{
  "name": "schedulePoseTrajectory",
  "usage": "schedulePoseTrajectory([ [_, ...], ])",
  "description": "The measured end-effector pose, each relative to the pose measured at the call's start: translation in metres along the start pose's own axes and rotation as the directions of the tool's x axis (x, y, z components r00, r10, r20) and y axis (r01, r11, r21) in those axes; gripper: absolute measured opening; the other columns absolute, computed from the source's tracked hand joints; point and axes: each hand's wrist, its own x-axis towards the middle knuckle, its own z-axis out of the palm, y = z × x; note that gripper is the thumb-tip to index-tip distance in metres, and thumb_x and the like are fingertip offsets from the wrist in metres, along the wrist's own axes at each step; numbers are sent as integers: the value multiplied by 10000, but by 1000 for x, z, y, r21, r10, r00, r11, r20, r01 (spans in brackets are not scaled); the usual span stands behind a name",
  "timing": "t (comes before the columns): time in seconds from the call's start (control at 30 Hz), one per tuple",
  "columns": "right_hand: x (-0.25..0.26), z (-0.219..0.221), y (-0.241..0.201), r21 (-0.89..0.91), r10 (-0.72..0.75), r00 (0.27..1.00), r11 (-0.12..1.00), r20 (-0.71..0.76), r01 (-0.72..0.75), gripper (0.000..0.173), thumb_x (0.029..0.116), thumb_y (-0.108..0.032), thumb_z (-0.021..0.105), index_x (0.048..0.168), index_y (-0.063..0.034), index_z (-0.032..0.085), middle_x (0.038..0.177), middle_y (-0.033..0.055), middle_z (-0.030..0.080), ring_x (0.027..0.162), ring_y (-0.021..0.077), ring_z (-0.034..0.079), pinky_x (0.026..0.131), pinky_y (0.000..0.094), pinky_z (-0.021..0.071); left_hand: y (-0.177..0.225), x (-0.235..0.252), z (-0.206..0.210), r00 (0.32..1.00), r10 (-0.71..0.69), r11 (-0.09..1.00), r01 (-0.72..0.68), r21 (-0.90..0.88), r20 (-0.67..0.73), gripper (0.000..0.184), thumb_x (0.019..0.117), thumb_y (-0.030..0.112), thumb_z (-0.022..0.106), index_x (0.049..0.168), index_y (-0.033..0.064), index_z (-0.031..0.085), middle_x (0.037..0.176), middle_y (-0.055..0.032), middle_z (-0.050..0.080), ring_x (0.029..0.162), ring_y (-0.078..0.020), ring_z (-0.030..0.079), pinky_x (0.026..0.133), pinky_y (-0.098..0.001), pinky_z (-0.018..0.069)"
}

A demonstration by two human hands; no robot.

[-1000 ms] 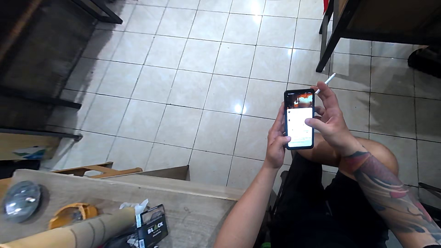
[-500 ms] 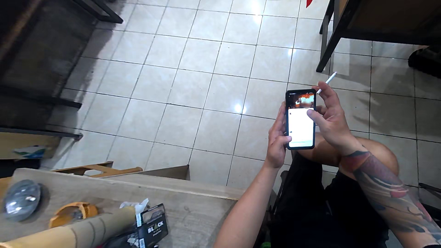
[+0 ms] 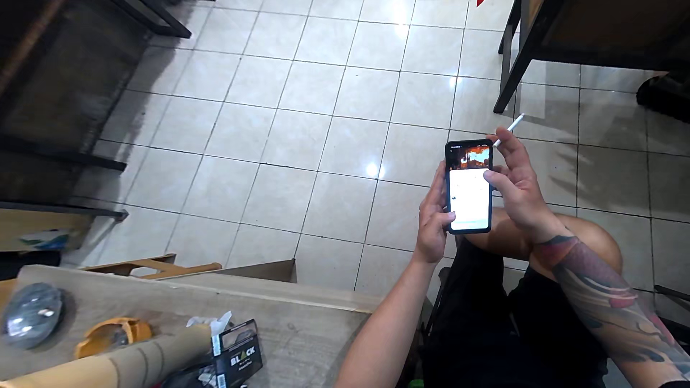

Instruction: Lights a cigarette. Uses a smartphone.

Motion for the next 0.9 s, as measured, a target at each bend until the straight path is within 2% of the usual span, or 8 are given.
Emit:
schedulePoseTrajectory([
  [0.33,1,-1,3,-2,-11,1000,1000,13,11,775,985,-32,532,1637,-296,207,1647,22,312,1124,247,669,800,414,641,0,1,0,1000,5,1000,-5,0,1,796,926,251,465,1652,297,140,1477,-121,519,1180,-221,621,932,-450,551],
  [0.57,0,-1,2,-2,-2,1000,1000,21,2,819,959,-9,547,1641,-299,197,1644,31,310,1100,248,680,756,405,648,0,0,0,1000,4,1000,-4,-7,-2,792,928,244,461,1651,298,143,1478,-120,517,1172,-220,626,917,-444,559],
  [0.9,0,-1,2,-3,6,1000,1000,25,-6,840,954,2,550,1644,-308,185,1650,26,298,1115,251,674,761,411,649,-1,0,-1,1000,15,1000,-15,-16,3,807,920,225,464,1654,275,132,1527,-130,463,1206,-235,607,929,-450,555],
])
